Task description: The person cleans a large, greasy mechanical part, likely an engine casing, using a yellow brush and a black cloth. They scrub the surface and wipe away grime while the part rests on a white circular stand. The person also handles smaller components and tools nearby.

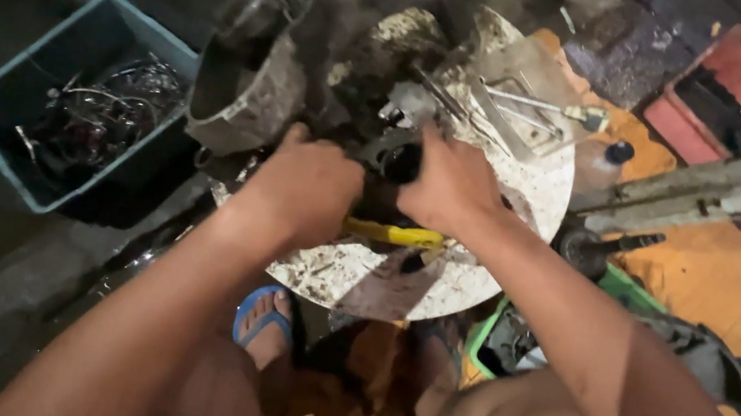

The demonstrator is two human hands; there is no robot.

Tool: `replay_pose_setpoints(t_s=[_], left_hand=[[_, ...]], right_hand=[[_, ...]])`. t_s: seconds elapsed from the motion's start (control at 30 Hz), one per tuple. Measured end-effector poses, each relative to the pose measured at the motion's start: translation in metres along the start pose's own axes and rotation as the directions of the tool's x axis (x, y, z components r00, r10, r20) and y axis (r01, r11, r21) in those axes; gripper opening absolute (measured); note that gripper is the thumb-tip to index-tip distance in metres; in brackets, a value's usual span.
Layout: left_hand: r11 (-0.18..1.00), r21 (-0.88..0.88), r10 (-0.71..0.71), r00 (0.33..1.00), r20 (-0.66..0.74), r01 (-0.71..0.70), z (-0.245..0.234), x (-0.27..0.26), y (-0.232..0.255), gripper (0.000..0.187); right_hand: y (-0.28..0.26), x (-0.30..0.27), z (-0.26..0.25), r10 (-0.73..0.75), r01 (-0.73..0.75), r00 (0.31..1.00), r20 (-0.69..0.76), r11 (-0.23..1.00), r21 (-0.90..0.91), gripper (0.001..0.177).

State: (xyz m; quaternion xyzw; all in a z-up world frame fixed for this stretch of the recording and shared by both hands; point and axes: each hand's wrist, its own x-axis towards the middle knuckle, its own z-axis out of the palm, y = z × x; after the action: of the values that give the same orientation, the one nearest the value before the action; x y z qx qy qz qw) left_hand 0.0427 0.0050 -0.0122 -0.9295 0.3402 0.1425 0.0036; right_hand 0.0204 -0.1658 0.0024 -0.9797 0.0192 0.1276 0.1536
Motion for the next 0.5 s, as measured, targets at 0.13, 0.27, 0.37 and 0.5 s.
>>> replay_pose_setpoints(t_s=[0.13, 0.27, 0.37, 0.5], left_hand=[[0.998, -0.062, 0.016, 0.994, 0.106, -0.009, -0.041, -0.024, 0.019, 0.024], [0.997, -0.076, 0.006, 0.996, 0.091, 0.001, -0.055, -0.037, 0.024, 0.022], [0.999, -0.035, 0.037, 0.997, 0.071, -0.034, -0.064, -0.042, 0.031, 0.016], [0.984, -0.106, 0.148, 0.988, 0.039, -0.143, -0.066, -0.046, 0.051, 0.024]], right_hand=[[0.009, -0.002, 0.01, 0.023, -0.023, 1.0, 0.007, 0.998, 0.056, 0.055], [0.014, -0.018, -0.003, 0.014, -0.016, 1.0, 0.015, 0.989, 0.147, 0.055], [-0.005, -0.039, -0.05, 0.148, -0.179, 0.982, 0.117, 0.922, 0.343, 0.048], [0.019, -0.06, -0.086, 0.199, -0.211, 0.977, 0.078, 0.835, 0.508, 0.028]])
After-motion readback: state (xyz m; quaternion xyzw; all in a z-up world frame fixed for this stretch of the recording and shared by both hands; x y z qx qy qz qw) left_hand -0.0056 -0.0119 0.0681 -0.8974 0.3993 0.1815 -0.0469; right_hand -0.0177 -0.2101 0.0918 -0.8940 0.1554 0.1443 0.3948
